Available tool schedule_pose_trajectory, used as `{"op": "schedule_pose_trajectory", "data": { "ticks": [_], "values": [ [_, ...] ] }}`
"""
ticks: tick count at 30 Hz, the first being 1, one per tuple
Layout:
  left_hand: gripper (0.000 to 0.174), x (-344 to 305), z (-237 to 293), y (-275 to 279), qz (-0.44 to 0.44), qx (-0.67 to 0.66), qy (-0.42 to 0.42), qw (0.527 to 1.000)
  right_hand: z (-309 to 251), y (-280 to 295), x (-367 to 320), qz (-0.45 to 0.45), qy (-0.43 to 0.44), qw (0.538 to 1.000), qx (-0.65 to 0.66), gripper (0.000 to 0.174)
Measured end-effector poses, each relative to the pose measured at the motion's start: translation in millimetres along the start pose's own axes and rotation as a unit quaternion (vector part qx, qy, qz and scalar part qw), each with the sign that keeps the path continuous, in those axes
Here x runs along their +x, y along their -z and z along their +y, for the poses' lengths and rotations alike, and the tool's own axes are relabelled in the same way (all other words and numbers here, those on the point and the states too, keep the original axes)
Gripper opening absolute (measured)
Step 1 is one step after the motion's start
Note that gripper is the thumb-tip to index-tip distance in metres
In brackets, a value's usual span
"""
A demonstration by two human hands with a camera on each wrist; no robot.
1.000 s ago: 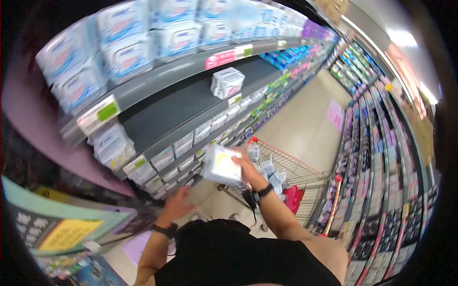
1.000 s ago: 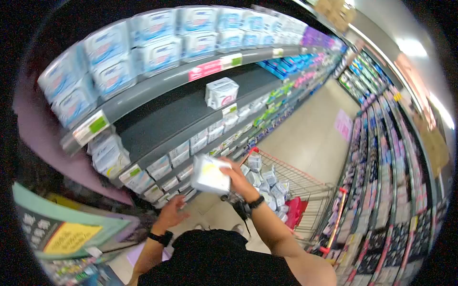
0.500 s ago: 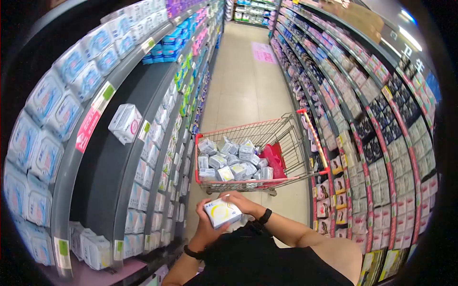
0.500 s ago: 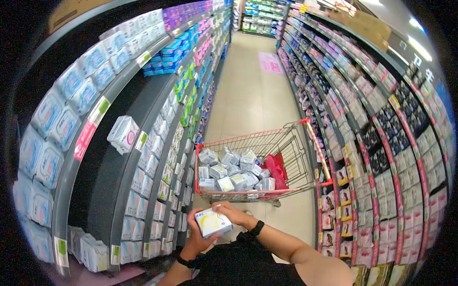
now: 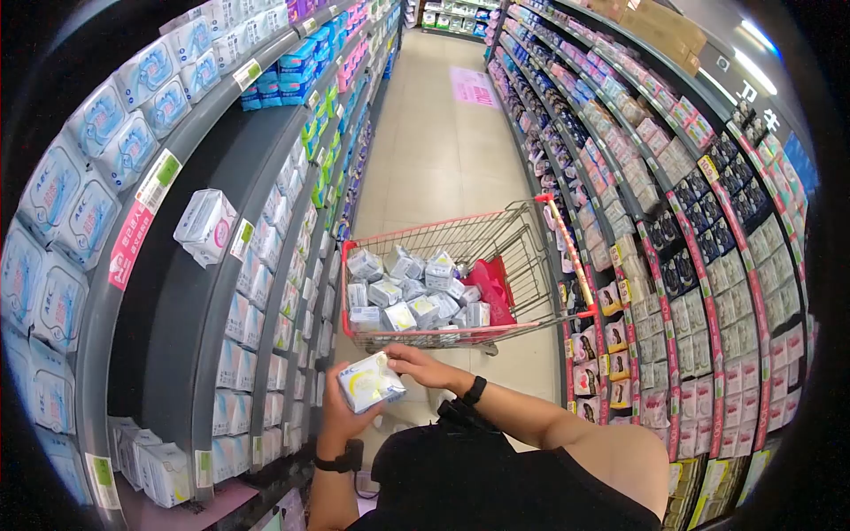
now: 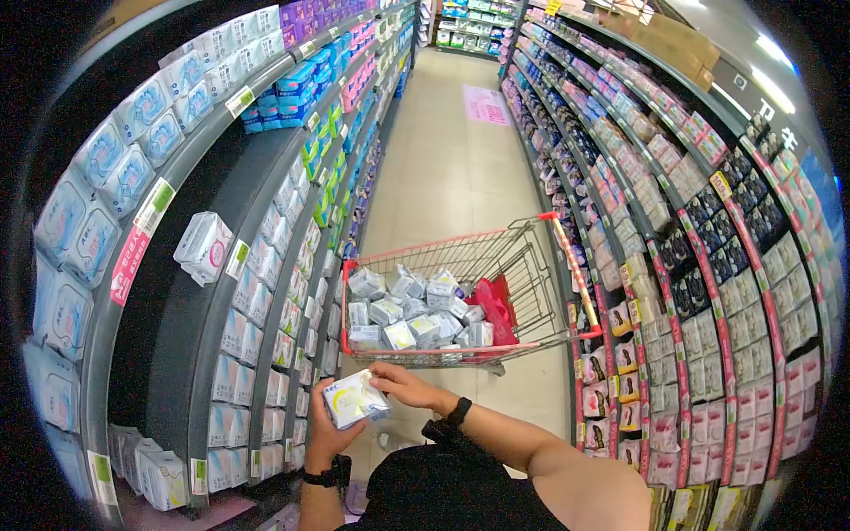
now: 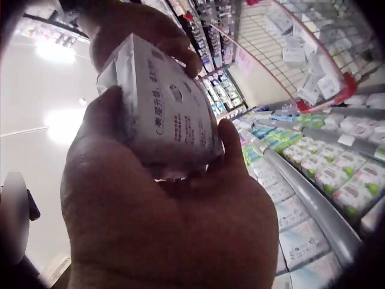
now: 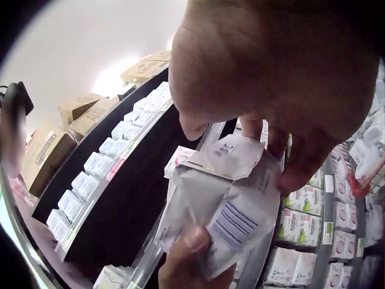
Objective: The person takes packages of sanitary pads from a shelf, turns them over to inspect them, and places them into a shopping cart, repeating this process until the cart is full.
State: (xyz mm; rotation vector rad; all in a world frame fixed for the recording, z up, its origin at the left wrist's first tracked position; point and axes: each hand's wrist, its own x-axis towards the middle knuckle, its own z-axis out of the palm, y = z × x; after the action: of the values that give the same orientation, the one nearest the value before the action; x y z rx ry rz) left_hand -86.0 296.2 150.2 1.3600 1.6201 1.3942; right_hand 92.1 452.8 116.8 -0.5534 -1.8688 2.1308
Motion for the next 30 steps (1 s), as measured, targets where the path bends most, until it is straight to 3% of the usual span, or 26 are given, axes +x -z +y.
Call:
{"op": "schedule_pose_trajectory", "data": {
  "ticks": [1,2,5,6,12,17,20,24,27,30],
  "values": [
    [0.092,-3.0,-2.2,1.2,0.023,0.012,-0.002,1.000,-6.3,0.7,6.2,-0.016,0.011,1.000,0.009,0.031],
    [0.094,-6.3,-6.6,1.6,0.033,-0.011,-0.006,0.999,-14.2,3.0,10.2,-0.078,-0.014,0.996,0.047,0.058],
    [0.097,-15.4,-2.6,6.4,0.083,-0.017,-0.001,0.996,-44.7,-3.8,12.3,-0.133,0.006,0.990,-0.055,0.088],
    [0.097,-16.3,0.3,9.1,0.090,-0.012,0.001,0.996,-45.8,-2.6,17.0,-0.151,0.018,0.985,-0.080,0.107],
    [0.103,-24.4,37.3,6.2,0.135,-0.032,0.058,0.989,-59.1,0.5,40.4,-0.199,0.048,0.970,-0.129,0.099],
    [0.109,-46.4,48.5,-23.5,0.186,0.041,0.068,0.979,-60.0,15.2,46.6,-0.275,0.057,0.953,-0.113,0.092],
    [0.104,-62.1,56.7,-61.8,0.206,0.045,0.124,0.970,-54.4,28.2,46.8,-0.364,0.009,0.930,-0.054,0.088],
    [0.101,-74.6,86.2,-114.0,0.281,0.032,0.109,0.953,-20.6,45.8,39.7,-0.466,-0.030,0.884,-0.019,0.088],
    [0.100,-83.8,88.5,-146.5,0.348,0.056,0.124,0.927,-5.1,50.1,23.4,-0.504,-0.075,0.859,0.044,0.089],
    [0.099,-83.2,93.7,-174.5,0.396,0.062,0.112,0.909,-2.1,53.9,8.6,-0.530,-0.052,0.844,0.066,0.100]
  ]
}}
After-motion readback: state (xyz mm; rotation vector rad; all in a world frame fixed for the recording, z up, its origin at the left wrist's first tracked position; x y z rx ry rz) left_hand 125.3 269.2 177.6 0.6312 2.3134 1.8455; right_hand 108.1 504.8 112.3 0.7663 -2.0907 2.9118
